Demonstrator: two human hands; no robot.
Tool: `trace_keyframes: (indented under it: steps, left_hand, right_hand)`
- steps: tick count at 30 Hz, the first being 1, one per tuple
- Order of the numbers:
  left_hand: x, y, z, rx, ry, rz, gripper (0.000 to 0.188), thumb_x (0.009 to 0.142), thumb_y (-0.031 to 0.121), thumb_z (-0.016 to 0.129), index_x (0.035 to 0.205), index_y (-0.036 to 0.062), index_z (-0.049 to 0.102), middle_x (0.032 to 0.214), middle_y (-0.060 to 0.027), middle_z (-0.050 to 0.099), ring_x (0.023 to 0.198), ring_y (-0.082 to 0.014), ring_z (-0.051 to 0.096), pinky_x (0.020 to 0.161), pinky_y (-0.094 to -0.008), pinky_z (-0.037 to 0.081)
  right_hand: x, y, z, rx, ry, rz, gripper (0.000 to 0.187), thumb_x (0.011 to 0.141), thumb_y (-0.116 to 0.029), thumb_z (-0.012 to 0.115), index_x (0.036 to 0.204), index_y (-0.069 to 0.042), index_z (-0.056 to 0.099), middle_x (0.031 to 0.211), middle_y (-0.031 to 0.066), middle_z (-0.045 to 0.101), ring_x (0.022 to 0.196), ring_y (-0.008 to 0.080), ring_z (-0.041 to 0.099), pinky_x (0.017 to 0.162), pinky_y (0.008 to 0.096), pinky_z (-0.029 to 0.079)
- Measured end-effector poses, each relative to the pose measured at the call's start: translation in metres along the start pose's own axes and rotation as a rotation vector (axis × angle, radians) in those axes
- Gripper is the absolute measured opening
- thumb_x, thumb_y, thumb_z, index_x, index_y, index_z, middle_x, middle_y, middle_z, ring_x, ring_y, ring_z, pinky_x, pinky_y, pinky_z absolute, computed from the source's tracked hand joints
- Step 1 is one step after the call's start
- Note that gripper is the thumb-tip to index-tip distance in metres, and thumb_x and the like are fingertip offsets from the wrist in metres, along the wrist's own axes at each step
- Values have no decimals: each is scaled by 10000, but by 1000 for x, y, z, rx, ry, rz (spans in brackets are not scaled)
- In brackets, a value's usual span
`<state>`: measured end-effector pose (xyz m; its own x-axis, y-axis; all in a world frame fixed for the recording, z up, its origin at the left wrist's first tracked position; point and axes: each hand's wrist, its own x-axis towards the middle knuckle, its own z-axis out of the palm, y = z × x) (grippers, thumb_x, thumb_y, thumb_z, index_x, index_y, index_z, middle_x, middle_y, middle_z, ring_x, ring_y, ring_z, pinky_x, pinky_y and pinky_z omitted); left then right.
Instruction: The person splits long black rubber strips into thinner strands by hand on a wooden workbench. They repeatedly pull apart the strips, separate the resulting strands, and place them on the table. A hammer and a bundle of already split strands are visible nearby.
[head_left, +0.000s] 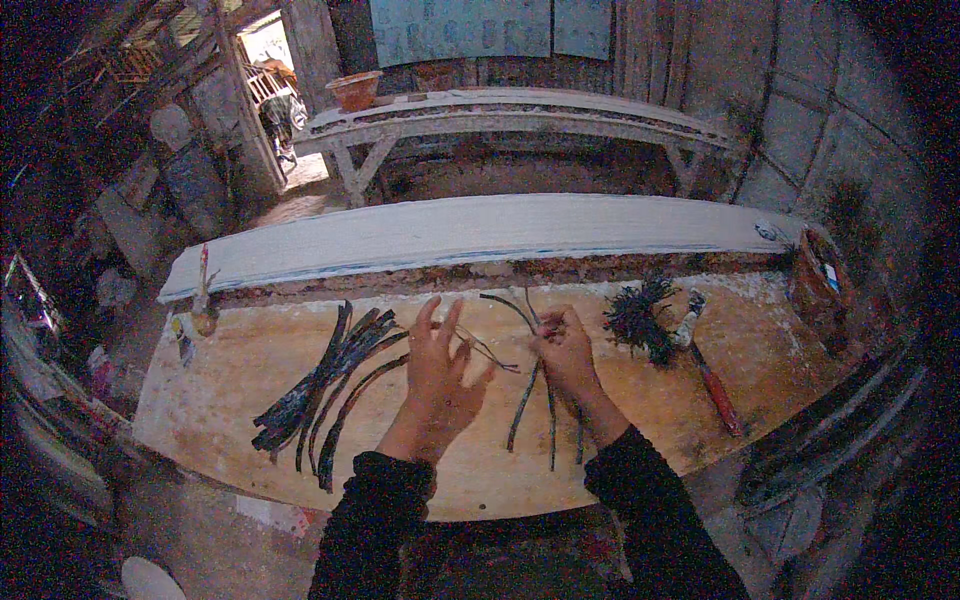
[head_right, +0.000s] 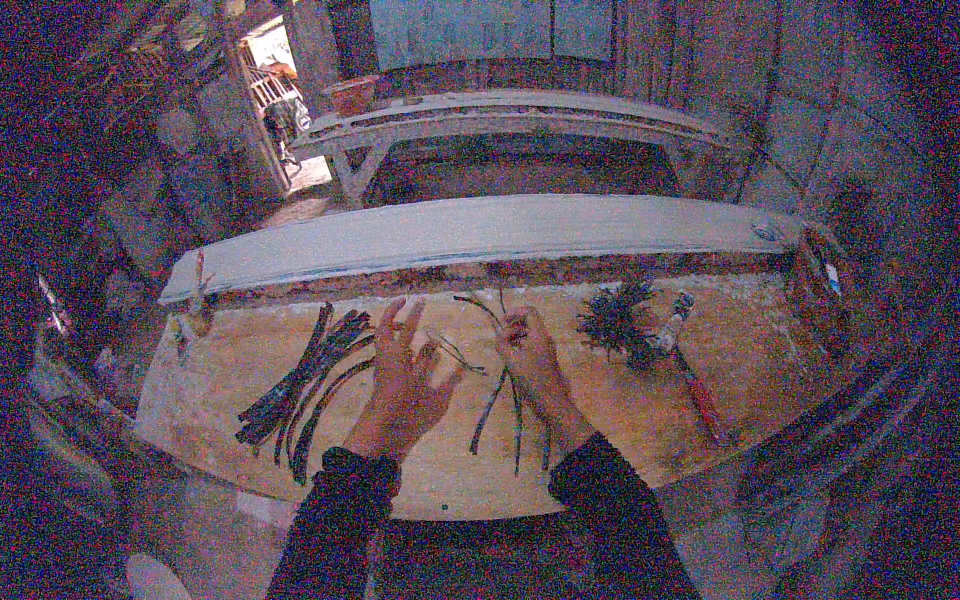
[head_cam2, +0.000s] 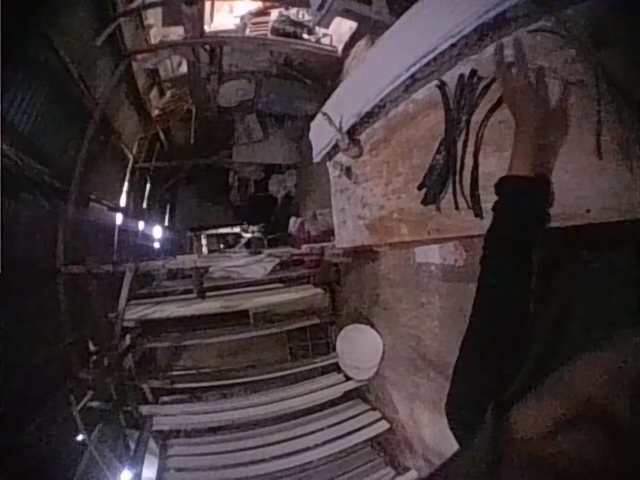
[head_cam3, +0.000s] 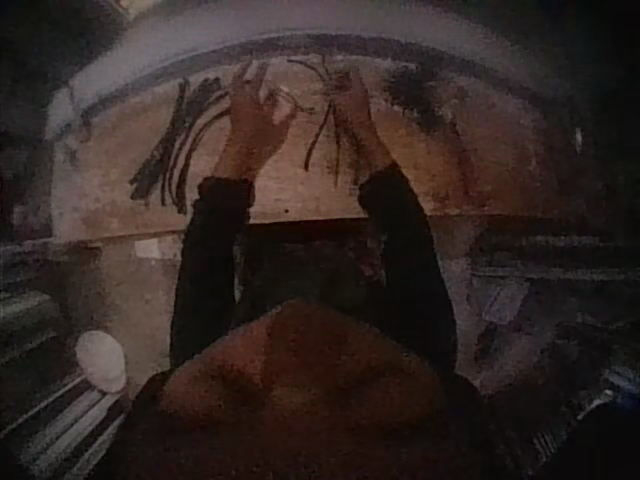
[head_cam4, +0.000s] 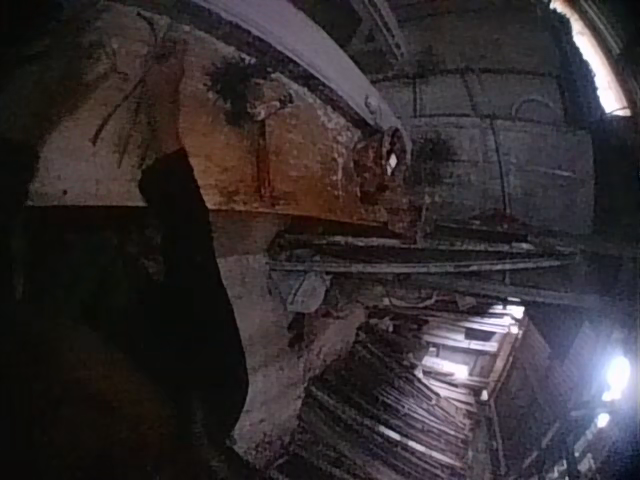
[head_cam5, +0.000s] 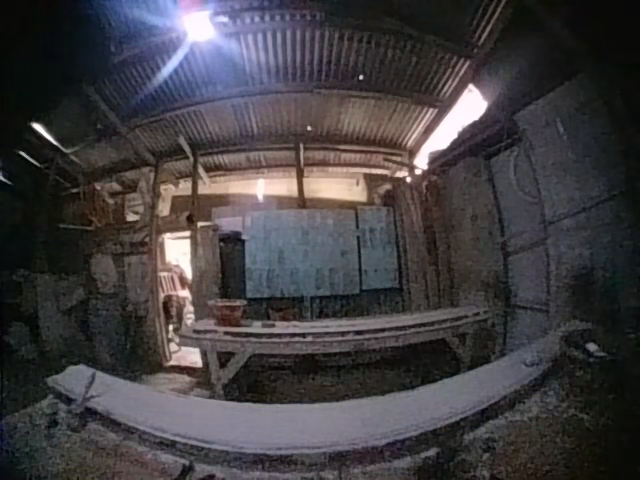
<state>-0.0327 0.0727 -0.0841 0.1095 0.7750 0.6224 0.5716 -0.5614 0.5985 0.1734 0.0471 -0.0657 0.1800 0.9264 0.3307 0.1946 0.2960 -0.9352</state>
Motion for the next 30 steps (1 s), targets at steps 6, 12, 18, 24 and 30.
trace_keyframes:
  steps: [6,12,18,24,30]
  left_hand:
    - [3,62,-32,407,-48,348,530,656,242,782,1157,174,624,1331,-136,439,1229,-355,396,1020,-549,224]
    - [13,75,-58,411,-99,272,535,637,260,797,1083,72,567,1197,-201,507,1169,-385,427,1035,-609,185]
    - [9,52,-60,83,188,28,453,639,96,739,1075,60,623,1087,-155,536,1101,-338,481,975,-465,362]
    - [17,-28,-50,-427,271,-357,317,805,123,585,1118,111,538,1040,-115,519,957,-269,552,794,-391,498]
    - [20,-61,-52,-583,251,-377,239,919,300,507,1118,187,439,1049,-57,501,927,-194,549,717,-386,489]
  right_hand:
    - [-20,-34,8,376,-352,402,417,804,19,635,1162,-68,438,883,52,551,734,145,601,629,270,513]
    - [-13,-28,-3,419,-395,427,318,816,-57,691,1087,-37,524,871,42,592,720,137,615,611,260,512]
    - [-6,-35,-16,285,-451,552,220,810,-116,722,967,-47,585,751,25,613,631,126,602,585,268,507]
    - [2,1,-18,289,-406,445,127,835,-175,687,827,-90,593,624,-10,541,467,111,482,374,268,364]
    - [1,-1,-16,275,-353,395,103,813,-123,704,840,-63,625,656,1,564,488,105,477,410,261,361]
